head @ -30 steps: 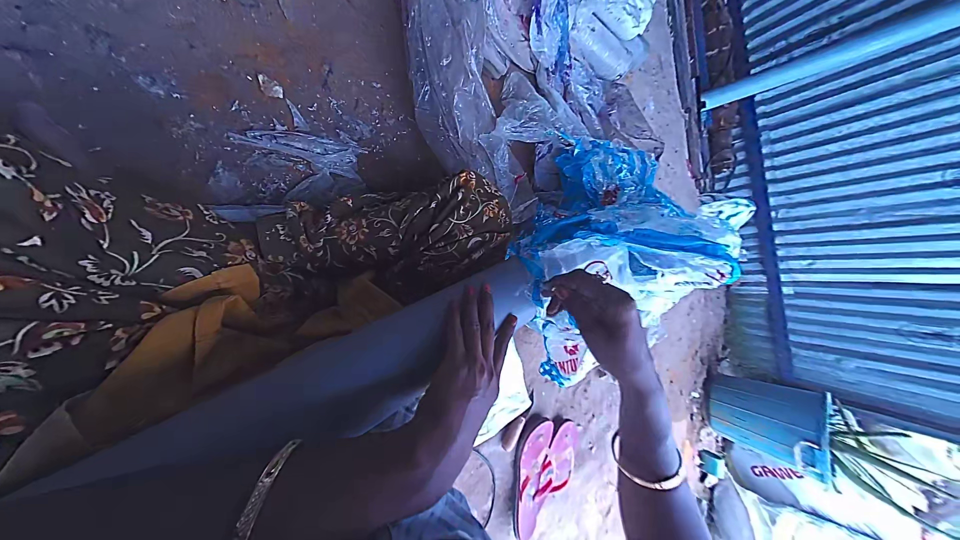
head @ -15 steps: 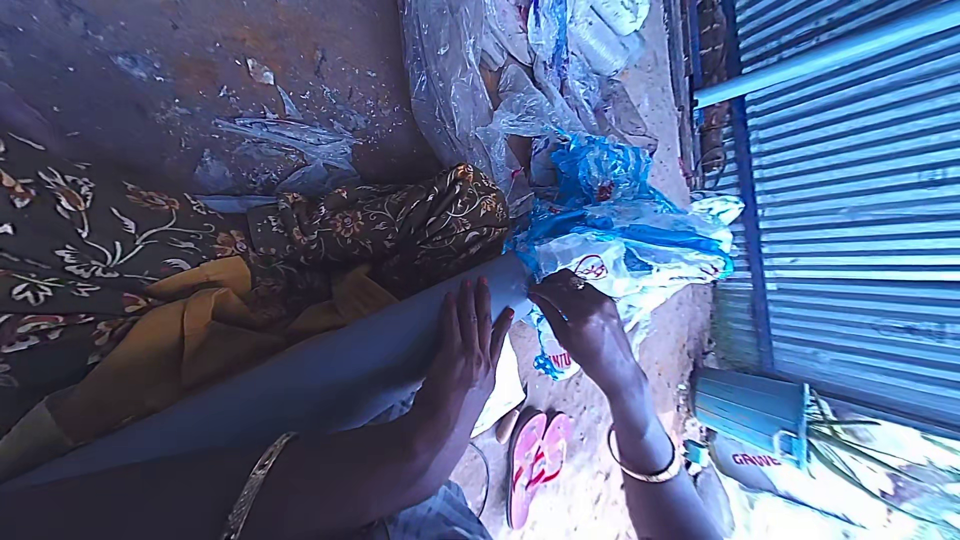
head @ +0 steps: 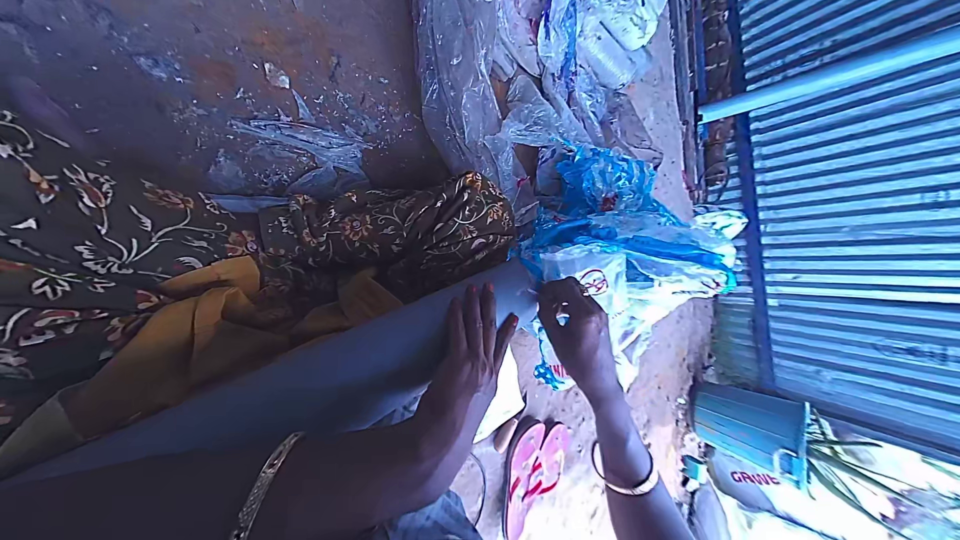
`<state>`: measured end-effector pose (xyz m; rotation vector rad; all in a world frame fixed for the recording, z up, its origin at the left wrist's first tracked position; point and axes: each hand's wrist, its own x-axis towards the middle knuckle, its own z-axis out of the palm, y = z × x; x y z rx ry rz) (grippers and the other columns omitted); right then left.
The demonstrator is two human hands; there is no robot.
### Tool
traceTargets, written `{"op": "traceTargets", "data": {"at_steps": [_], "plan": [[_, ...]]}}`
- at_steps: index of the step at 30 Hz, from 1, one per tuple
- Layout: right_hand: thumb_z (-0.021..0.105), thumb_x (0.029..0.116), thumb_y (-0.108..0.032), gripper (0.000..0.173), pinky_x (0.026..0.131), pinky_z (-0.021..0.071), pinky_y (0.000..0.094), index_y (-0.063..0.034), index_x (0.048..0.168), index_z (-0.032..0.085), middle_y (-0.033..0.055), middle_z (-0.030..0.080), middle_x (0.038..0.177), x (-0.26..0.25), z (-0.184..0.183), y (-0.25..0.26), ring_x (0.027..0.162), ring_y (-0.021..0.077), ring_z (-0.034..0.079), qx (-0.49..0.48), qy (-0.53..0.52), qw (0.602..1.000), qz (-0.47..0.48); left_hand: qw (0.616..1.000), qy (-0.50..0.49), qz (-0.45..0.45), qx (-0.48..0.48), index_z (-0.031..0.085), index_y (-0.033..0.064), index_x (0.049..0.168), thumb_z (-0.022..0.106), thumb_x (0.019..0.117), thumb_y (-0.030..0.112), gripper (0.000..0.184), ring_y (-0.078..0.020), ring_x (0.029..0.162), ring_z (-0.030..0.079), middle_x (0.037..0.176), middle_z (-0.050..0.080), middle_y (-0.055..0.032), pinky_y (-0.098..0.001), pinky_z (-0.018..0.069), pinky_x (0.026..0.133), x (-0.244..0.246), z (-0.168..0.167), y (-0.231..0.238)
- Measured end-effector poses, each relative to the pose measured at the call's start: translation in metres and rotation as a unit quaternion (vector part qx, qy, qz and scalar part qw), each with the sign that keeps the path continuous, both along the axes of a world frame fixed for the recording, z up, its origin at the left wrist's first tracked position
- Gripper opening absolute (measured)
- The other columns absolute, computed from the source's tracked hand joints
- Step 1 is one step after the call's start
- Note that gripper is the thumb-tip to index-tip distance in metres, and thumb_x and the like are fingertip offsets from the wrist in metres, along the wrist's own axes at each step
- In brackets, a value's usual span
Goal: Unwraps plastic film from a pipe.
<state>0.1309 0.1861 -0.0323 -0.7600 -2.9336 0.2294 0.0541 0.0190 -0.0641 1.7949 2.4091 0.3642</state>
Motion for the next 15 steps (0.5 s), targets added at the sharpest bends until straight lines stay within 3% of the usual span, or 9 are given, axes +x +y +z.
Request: {"op": "traceTargets", "data": {"at_steps": [2, 4, 5, 8, 9, 12, 15], "plan": [[0.056, 0.0974, -0.006, 0.020, 0.073, 0.0550, 0.0174, 0.0070, 0.098, 0.071, 0.0092, 0.070, 0.089, 0.005, 0.013, 0.010, 0.077, 0.0032, 0.066, -0.134, 0.042, 0.990, -0.010, 1.000, 0.002, -0.004, -0.002, 0.050, -0.0015, 0.149, 0.050, 0.0952, -0.012, 0.054, -0.0501, 0.133, 0.053, 0.144, 0.047, -0.0414, -0.0578, 0.0414, 0.107, 0.000, 0.001, 0.000], [0.059, 0.0961, -0.004, 0.018, 0.075, 0.0539, 0.0111, 0.0085, 0.098, 0.072, 0.0063, 0.070, 0.091, 0.006, 0.018, 0.015, 0.078, -0.0042, 0.064, -0.180, 0.088, 0.980, 0.014, 1.000, 0.009, 0.004, 0.006, 0.051, -0.0012, 0.148, 0.050, 0.0954, -0.012, 0.053, -0.0496, 0.131, 0.055, 0.143, 0.049, -0.0406, -0.0569, 0.0422, 0.106, 0.003, 0.000, 0.001], [0.062, 0.0942, -0.006, 0.018, 0.075, 0.0524, 0.0129, 0.0069, 0.098, 0.074, 0.0082, 0.071, 0.091, 0.006, 0.017, 0.014, 0.078, -0.0014, 0.063, -0.148, 0.076, 0.985, 0.035, 1.000, 0.008, 0.005, 0.006, 0.051, -0.0012, 0.148, 0.050, 0.0952, -0.012, 0.054, -0.0495, 0.132, 0.054, 0.143, 0.048, -0.0406, -0.0570, 0.0417, 0.107, 0.004, 0.000, 0.001], [0.065, 0.0932, -0.011, 0.018, 0.065, 0.0569, 0.0379, 0.0017, 0.097, 0.078, 0.0172, 0.074, 0.088, 0.000, 0.011, 0.004, 0.071, 0.0254, 0.070, 0.017, -0.001, 0.996, 0.082, 1.000, 0.013, 0.002, 0.001, 0.050, -0.0011, 0.149, 0.050, 0.0955, -0.012, 0.054, -0.0484, 0.133, 0.054, 0.144, 0.047, -0.0407, -0.0574, 0.0407, 0.107, 0.004, -0.001, 0.001], [0.064, 0.0926, -0.008, 0.017, 0.060, 0.0562, 0.0413, 0.0018, 0.094, 0.078, 0.0180, 0.073, 0.084, -0.004, 0.009, 0.001, 0.068, 0.0296, 0.070, 0.062, -0.015, 0.994, 0.092, 1.000, 0.015, 0.003, 0.002, 0.050, -0.0009, 0.149, 0.049, 0.0957, -0.012, 0.054, -0.0482, 0.133, 0.054, 0.144, 0.047, -0.0406, -0.0575, 0.0406, 0.107, 0.003, -0.001, 0.001], [0.059, 0.0906, -0.005, 0.016, 0.051, 0.0522, 0.0431, 0.0048, 0.086, 0.071, 0.0191, 0.066, 0.074, -0.012, 0.005, -0.004, 0.060, 0.0338, 0.068, 0.130, -0.051, 0.985, 0.096, 1.000, 0.011, 0.013, 0.014, 0.052, -0.0004, 0.147, 0.052, 0.0946, -0.011, 0.054, -0.0485, 0.132, 0.055, 0.142, 0.050, -0.0399, -0.0568, 0.0418, 0.106, 0.005, -0.002, 0.001], [0.058, 0.0915, -0.008, 0.018, 0.049, 0.0511, 0.0453, 0.0071, 0.087, 0.068, 0.0209, 0.065, 0.074, -0.011, 0.000, -0.004, 0.060, 0.0359, 0.067, 0.136, -0.050, 0.987, 0.062, 1.000, 0.006, 0.008, 0.013, 0.052, -0.0009, 0.147, 0.053, 0.0940, -0.011, 0.054, -0.0485, 0.132, 0.055, 0.143, 0.049, -0.0400, -0.0568, 0.0423, 0.106, 0.003, 0.001, 0.000]]}}
